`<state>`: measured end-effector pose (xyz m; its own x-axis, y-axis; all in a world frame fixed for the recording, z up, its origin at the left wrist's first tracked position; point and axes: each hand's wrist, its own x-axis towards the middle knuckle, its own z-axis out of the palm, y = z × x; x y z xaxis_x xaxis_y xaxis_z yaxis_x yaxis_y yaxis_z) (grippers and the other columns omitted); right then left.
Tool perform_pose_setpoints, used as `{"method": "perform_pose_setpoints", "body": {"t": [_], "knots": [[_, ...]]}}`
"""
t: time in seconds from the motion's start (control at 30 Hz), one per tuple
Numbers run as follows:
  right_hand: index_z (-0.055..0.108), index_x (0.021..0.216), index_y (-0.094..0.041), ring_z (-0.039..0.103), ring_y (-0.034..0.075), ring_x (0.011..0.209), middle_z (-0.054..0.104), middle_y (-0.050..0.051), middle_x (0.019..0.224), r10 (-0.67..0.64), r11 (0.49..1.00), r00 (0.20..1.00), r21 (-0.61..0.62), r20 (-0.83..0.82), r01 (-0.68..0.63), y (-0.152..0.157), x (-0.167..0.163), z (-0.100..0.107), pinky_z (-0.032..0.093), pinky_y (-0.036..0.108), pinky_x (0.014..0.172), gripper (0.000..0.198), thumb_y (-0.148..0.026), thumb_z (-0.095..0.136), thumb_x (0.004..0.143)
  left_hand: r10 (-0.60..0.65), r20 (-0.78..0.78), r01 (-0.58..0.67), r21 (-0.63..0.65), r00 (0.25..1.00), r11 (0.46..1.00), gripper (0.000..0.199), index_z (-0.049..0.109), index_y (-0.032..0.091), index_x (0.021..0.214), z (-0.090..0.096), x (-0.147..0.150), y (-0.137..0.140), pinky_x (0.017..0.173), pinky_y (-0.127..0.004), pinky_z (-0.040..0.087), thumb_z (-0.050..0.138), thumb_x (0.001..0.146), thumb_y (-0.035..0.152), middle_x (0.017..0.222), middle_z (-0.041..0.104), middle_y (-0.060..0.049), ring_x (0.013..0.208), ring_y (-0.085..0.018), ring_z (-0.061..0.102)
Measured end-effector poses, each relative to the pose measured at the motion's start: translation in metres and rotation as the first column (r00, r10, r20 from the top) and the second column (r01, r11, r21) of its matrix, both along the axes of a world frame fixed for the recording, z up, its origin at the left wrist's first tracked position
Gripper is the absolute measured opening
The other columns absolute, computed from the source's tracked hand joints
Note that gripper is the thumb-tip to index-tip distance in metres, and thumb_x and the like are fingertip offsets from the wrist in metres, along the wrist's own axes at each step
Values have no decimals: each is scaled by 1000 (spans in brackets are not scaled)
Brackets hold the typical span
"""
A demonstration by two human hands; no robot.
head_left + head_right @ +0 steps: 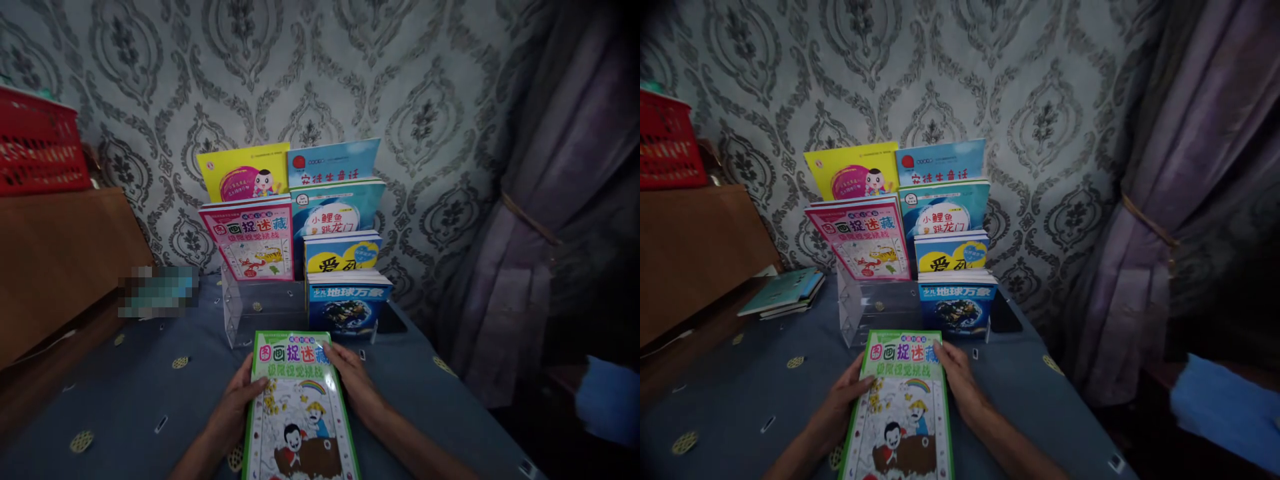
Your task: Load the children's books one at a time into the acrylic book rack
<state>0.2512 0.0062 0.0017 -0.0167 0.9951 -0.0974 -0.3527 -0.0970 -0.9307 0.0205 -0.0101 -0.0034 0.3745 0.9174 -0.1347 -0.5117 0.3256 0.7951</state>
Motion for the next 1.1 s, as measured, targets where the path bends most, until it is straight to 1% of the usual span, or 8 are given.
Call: {"method": "perform_pose_setpoints", "body": {"t": [0.4,0.53,0.67,0.77,0.87,0.93,1.0,1.1], "knots": [[72,67,-17,75,29,83,79,10,80,5,990,997,-142,-82,-17,-1,5,8,57,38,81,48,-62,87,55,-15,10,15,-27,1000,1000,62,62,18,128,-3,3,-1,101,-43,55,87,72,22,116,77,-14,112,-34,72],[68,67,-18,70,22,67,74,5,69,30,995,999,-99,-38,-33,-1,5,1,53,31,63,47,-61,85,60,-30,-58,25,-77,998,997,68,57,20,133,4,-3,-5,95,-42,58,86,72,23,114,77,-13,106,-33,74],[59,62,-19,46,8,41,55,-6,49,23,999,994,19,107,-26,1,5,-7,32,20,39,48,-60,85,59,57,-185,-83,-139,981,987,89,43,21,145,0,-8,-8,81,-36,60,88,69,26,107,78,-11,94,-30,77],[56,60,-20,42,7,39,51,-8,46,56,995,977,65,207,-71,1,5,-5,30,19,36,49,-62,82,60,113,-341,-139,-53,933,989,90,39,20,145,-2,-17,-8,68,-31,56,87,71,35,93,78,-7,79,-26,76],[56,57,-21,44,8,39,52,-8,45,55,993,967,92,251,-80,-1,4,2,33,19,35,47,-59,82,60,242,-640,-115,235,729,965,70,51,22,135,12,-31,-11,59,-27,49,82,76,41,69,70,1,62,-21,69],[56,53,-21,43,7,38,49,-8,43,59,994,967,73,247,-79,-1,3,5,34,19,35,43,-53,84,59,404,-828,22,446,389,895,51,61,21,125,25,-36,-15,69,-29,51,75,81,43,67,66,-1,73,-25,70],[57,53,-20,44,7,39,52,-8,45,89,996,973,12,212,-93,2,3,2,35,18,35,39,-45,86,59,496,-866,199,497,58,845,37,64,21,120,34,-35,-16,84,-36,51,65,89,40,86,72,-8,95,-31,71],[63,58,-19,50,8,45,59,-5,52,122,991,981,-65,148,-113,7,7,-6,41,18,39,29,-35,86,64,551,-832,486,456,-63,746,34,60,19,125,30,-23,-13,102,-45,48,49,97,36,128,67,-16,122,-32,62]]}}
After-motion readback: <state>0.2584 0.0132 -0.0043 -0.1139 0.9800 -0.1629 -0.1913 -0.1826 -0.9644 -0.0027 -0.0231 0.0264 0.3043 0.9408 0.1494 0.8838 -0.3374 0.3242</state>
